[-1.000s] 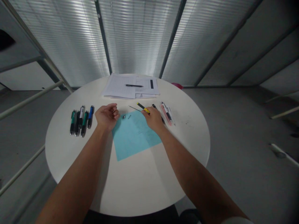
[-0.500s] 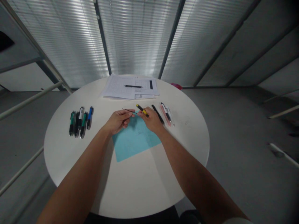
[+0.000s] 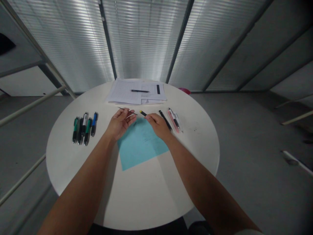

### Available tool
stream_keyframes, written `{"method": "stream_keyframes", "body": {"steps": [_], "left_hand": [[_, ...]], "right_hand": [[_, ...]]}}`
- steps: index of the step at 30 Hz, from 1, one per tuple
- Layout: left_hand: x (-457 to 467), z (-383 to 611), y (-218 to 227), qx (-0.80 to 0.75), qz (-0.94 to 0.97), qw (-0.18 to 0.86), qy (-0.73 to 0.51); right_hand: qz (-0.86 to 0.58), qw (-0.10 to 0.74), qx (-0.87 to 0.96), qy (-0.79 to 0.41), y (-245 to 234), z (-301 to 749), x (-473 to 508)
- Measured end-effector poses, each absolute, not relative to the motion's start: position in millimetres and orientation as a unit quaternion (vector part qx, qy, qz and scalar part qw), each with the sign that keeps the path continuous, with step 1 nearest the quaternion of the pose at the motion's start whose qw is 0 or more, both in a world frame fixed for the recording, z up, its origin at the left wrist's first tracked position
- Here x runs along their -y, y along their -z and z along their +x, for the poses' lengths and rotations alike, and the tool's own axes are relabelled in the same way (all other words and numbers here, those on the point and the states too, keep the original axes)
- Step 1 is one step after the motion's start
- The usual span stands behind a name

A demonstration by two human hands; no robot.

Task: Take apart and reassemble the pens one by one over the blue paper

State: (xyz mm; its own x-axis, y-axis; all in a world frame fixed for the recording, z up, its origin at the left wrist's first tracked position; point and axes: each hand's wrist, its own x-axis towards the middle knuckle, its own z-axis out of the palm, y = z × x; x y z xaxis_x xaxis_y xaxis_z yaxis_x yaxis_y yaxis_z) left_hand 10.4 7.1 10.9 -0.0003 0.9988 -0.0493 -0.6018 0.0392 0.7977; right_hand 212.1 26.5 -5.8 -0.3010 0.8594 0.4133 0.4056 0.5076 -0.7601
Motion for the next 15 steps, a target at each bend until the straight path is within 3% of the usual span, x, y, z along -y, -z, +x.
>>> {"method": "stream_keyframes", "body": {"steps": [15], "left_hand": [[-8.3,7.6,-11.9,-0.323,0.295,0.628,-0.644]], "right_hand": [[-0.441,0.399,0.77,-0.232,6.5,213.7,-27.4]]}}
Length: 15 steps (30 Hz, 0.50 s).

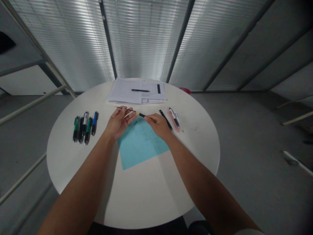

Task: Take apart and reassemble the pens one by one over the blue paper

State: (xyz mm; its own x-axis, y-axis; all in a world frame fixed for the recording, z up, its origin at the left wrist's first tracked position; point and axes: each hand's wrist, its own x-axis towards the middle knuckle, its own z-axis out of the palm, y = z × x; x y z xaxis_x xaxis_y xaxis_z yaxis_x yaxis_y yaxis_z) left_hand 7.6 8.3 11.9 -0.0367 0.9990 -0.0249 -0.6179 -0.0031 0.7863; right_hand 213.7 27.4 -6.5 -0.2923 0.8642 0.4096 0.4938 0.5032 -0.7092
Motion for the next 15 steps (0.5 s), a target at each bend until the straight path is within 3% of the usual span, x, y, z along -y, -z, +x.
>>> {"method": "stream_keyframes", "body": {"steps": [15], "left_hand": [[-11.9,3.8,-7.2,-0.322,0.305,0.614,-0.653]], "right_hand": [[-0.454,0.392,0.771,-0.213,9.9,213.2,-29.6]]}}
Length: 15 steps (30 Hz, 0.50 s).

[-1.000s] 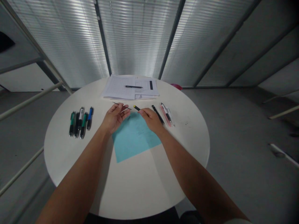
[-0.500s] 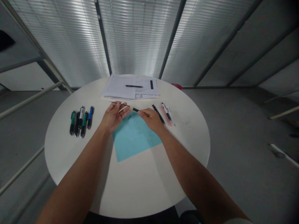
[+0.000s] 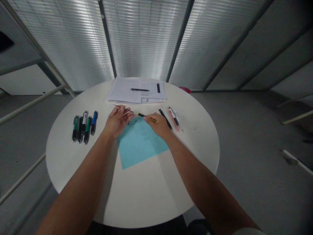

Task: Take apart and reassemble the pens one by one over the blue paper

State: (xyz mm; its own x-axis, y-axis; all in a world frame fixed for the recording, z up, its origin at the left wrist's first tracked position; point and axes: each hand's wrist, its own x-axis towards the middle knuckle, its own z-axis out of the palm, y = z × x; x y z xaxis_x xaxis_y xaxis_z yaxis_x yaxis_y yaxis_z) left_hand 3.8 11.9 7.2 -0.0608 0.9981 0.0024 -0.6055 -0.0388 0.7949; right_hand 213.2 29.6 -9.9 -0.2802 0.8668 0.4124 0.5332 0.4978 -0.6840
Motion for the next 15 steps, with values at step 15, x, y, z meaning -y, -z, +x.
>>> {"method": "stream_keyframes", "body": {"steps": [15], "left_hand": [[-7,12,-4,-0.382,0.41,0.564,-0.606]], "right_hand": [[-0.44,0.444,0.739,-0.25,11,213,-32]]}}
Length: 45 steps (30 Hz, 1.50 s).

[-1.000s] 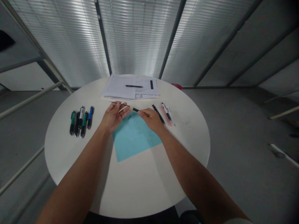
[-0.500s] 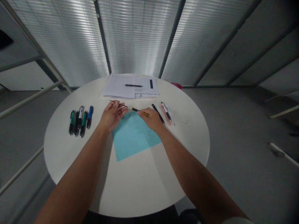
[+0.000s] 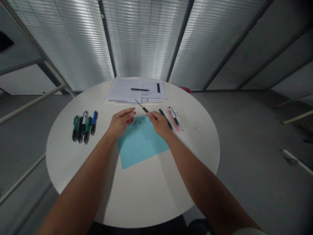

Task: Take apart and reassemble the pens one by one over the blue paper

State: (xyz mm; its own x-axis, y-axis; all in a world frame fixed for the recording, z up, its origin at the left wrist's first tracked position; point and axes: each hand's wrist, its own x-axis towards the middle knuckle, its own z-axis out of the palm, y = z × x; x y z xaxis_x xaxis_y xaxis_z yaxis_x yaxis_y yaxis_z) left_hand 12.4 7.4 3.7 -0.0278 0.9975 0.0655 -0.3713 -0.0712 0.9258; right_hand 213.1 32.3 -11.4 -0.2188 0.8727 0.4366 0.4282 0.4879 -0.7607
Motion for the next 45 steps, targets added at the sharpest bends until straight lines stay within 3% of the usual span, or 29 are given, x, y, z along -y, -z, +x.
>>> {"method": "stream_keyframes", "body": {"steps": [3,8,12,17,22,35,45], "left_hand": [[-9,8,1,-0.454,0.476,0.444,-0.608],[-8,6,8,-0.575,0.667,0.149,-0.45],[-10,8,16,-0.594,0.727,0.084,-0.335],[-13,6,21,-0.602,0.739,0.084,-0.289],[-14,6,19,-0.597,0.739,0.095,-0.297],[-12,9,17,-0.552,0.684,0.182,-0.44],[-10,12,6,-0.533,0.54,0.319,-0.568]], "right_hand": [[-0.444,0.481,0.707,-0.268,10,214,-33],[-0.439,0.496,0.7,-0.268,10,214,-33],[-0.433,0.505,0.705,-0.247,11,213,-36],[-0.435,0.516,0.702,-0.227,15,214,-39],[-0.411,0.525,0.672,-0.322,12,213,-34],[-0.437,0.539,0.641,-0.327,7,212,-30],[-0.427,0.51,0.672,-0.325,9,213,-30]]}}
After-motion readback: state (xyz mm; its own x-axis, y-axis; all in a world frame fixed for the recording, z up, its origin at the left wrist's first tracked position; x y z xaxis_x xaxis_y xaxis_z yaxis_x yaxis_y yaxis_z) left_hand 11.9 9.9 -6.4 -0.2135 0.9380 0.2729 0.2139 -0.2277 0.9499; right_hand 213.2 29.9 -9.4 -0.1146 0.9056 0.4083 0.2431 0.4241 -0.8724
